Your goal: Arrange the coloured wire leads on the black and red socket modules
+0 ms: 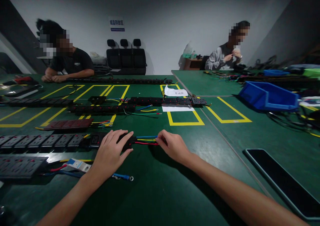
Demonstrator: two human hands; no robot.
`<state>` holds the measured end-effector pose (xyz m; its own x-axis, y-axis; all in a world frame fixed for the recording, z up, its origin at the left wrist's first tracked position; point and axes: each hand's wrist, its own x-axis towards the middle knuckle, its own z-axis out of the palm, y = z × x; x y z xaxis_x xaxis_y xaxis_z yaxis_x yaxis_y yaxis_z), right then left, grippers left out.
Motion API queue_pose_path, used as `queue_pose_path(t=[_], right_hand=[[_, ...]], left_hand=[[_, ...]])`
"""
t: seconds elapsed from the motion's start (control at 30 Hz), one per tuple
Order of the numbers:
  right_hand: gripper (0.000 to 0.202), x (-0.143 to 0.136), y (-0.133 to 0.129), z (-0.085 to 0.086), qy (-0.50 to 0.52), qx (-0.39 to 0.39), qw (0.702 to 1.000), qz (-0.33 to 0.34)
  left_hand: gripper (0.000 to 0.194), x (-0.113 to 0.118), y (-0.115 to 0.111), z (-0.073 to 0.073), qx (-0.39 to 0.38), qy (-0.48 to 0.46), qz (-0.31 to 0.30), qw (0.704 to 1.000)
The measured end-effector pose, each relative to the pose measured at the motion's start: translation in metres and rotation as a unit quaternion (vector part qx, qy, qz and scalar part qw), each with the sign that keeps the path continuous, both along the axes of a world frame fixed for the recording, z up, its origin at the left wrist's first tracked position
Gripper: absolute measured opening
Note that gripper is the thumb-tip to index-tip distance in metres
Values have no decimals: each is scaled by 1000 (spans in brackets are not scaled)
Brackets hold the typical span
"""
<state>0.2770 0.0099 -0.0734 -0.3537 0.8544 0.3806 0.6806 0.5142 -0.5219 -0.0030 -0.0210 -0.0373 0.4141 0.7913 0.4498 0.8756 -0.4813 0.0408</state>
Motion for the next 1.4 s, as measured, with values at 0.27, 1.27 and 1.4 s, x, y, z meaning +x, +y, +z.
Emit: queue_pose_path(t=[0.27,1.27,1.4], right_hand=[[9,1,0,1,-1,22,1000,16],[8,0,-2,7,-38,9,999,-33],[8,-1,-2,7,-67,3,997,-30]], left_hand=[[56,0,0,-1,8,-7,-6,1000],[55,0,0,1,2,3,-3,1000],[55,1,0,2,2,3,-3,1000]])
